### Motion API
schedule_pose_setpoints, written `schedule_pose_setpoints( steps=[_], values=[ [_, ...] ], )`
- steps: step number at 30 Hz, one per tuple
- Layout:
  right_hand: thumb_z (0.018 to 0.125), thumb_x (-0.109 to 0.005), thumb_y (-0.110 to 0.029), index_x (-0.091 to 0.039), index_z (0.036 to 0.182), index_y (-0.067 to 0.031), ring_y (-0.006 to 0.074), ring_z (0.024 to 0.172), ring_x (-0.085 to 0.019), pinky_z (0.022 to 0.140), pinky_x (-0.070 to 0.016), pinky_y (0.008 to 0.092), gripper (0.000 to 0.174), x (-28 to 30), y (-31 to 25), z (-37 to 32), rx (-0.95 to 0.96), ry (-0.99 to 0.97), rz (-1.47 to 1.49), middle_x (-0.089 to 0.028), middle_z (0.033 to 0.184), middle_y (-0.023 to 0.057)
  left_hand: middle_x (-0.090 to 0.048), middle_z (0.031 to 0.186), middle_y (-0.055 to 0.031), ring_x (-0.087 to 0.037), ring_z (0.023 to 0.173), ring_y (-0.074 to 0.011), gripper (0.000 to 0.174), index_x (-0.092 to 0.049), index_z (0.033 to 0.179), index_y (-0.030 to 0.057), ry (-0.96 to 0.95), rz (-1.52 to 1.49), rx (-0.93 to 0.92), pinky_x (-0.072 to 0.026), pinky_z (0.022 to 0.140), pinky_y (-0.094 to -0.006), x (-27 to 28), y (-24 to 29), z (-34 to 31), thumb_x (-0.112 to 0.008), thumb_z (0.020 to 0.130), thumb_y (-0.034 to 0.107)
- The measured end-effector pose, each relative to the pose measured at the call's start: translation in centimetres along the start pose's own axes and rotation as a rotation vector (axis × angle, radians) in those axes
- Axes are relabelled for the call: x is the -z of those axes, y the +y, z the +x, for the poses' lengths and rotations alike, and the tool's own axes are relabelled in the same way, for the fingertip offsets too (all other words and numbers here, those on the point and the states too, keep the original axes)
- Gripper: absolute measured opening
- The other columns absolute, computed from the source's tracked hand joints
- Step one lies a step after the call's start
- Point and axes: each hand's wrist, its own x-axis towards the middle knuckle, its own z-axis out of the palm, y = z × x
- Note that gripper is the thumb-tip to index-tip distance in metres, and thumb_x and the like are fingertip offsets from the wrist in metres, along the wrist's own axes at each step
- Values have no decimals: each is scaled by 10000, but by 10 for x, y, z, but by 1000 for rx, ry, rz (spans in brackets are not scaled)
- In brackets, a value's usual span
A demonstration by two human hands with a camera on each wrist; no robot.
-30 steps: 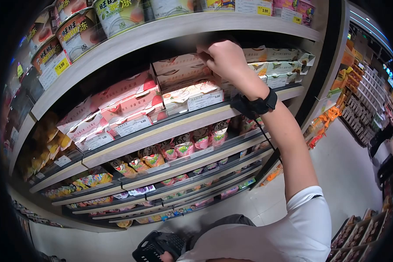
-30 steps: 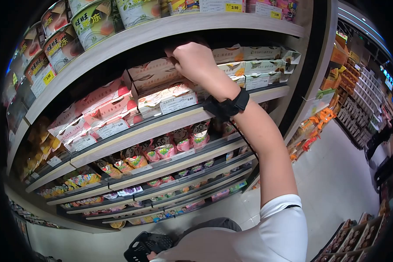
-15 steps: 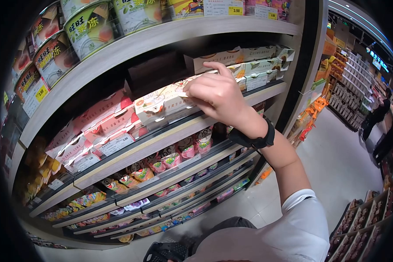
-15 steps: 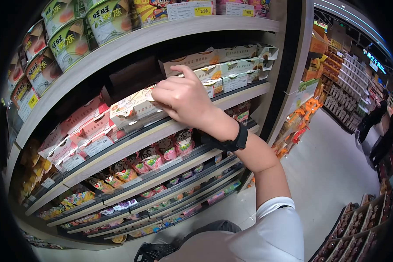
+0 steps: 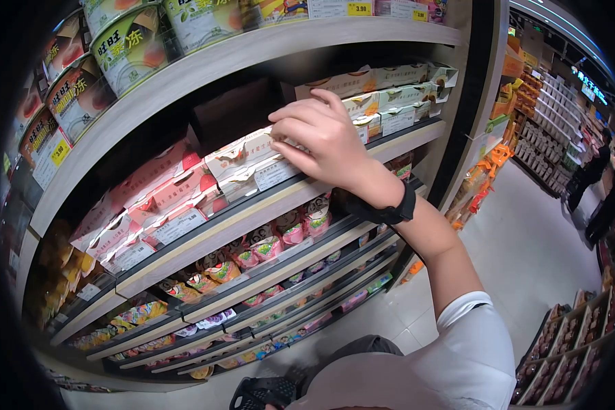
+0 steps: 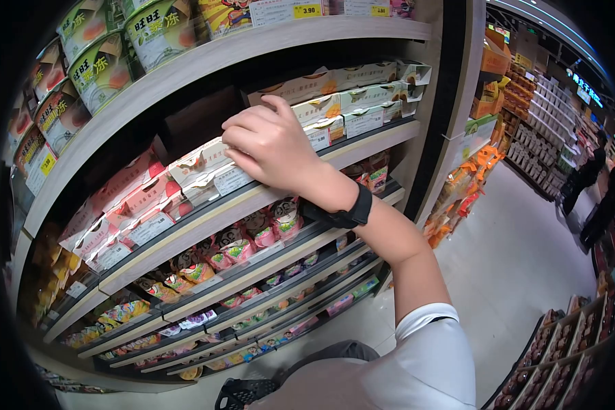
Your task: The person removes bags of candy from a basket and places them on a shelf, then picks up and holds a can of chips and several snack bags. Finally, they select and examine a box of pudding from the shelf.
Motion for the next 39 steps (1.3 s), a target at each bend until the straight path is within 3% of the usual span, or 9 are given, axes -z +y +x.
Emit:
schedule_pose_setpoints(
  steps=[7, 9, 14, 17, 21, 22, 30, 37, 39],
  values=[
    [798, -671, -144, -704, 994, -70, 283, 939, -661, 839, -505, 369, 212, 85, 85, -4, -162, 158, -141, -713, 961, 92, -687, 835, -227, -668, 719, -314, 386, -682, 972, -69, 1, -23, -14, -509, 690, -440, 17, 3, 14, -654, 788, 269],
    [816, -715, -255, -708, 1104, -107, 240, 940, -673, 729, -540, 333, 325, 106, 122, -12, -388, 58, -129, -707, 1039, 92, -687, 833, -223, -667, 718, -312, 385, -681, 970, -72, -9, -25, -20, -508, 690, -437, 19, 4, 14, -653, 787, 266],
    [737, -782, -516, -642, 1289, -114, 260, 811, -697, 610, -552, 322, 698, 124, 187, -16, -371, -273, -222, -688, 1028, 186, -688, 829, -213, -663, 715, -305, 383, -680, 964, -80, -27, -21, -37, -507, 689, -429, 23, 4, 15, -651, 786, 258],
    [678, -796, -618, -570, 1378, -92, 292, 922, -683, 735, -536, 347, 904, 124, 187, 1, -636, -726, -352, -702, 1012, 202, -689, 826, -207, -661, 714, -300, 382, -679, 961, -84, -28, -24, -40, -506, 688, -425, 26, 6, 12, -649, 785, 253],
    [505, -804, -771, -715, 1112, 54, 338, 987, -684, 845, -538, 390, 1028, 122, 203, 10, -833, -921, -330, -697, 993, 256, -690, 822, -199, -658, 712, -295, 380, -678, 956, -91, -25, -36, -44, -505, 687, -419, 28, 8, 12, -647, 783, 247],
    [453, -804, -803, -730, 1062, 67, 384, 1103, -650, 957, -505, 406, 1064, 123, 199, 16, -885, -979, -311, -671, 1140, 282, -690, 821, -197, -658, 711, -293, 380, -677, 955, -92, -25, -39, -42, -505, 687, -418, 28, 7, 11, -647, 783, 245],
    [450, -802, -814, -761, 949, 59, 361, 967, -701, 875, -532, 382, 1006, 121, 217, 5, -825, -864, -338, -705, 1006, 269, -692, 814, -181, -652, 707, -282, 377, -675, 946, -104, -33, -79, 2, -502, 685, -406, 21, -11, -20, -643, 781, 233],
    [551, -823, -750, -591, 491, 30, 211, 527, -574, 517, -448, 314, 816, 125, 251, -16, -639, -523, -187, -520, 502, 101, -694, 807, -168, -648, 704, -272, 374, -673, 938, -115, -42, -135, 47, -501, 684, -396, -5, -19, -60, -640, 779, 222],
    [649, -890, -508, -664, 878, 7, 234, 745, -657, 640, -500, 350, 606, 124, 237, -22, -424, -297, 103, -679, 817, 119, -694, 805, -164, -646, 703, -269, 374, -672, 936, -118, -27, -159, 90, -500, 684, -393, -14, -36, -86, -639, 778, 218]
  ],
)
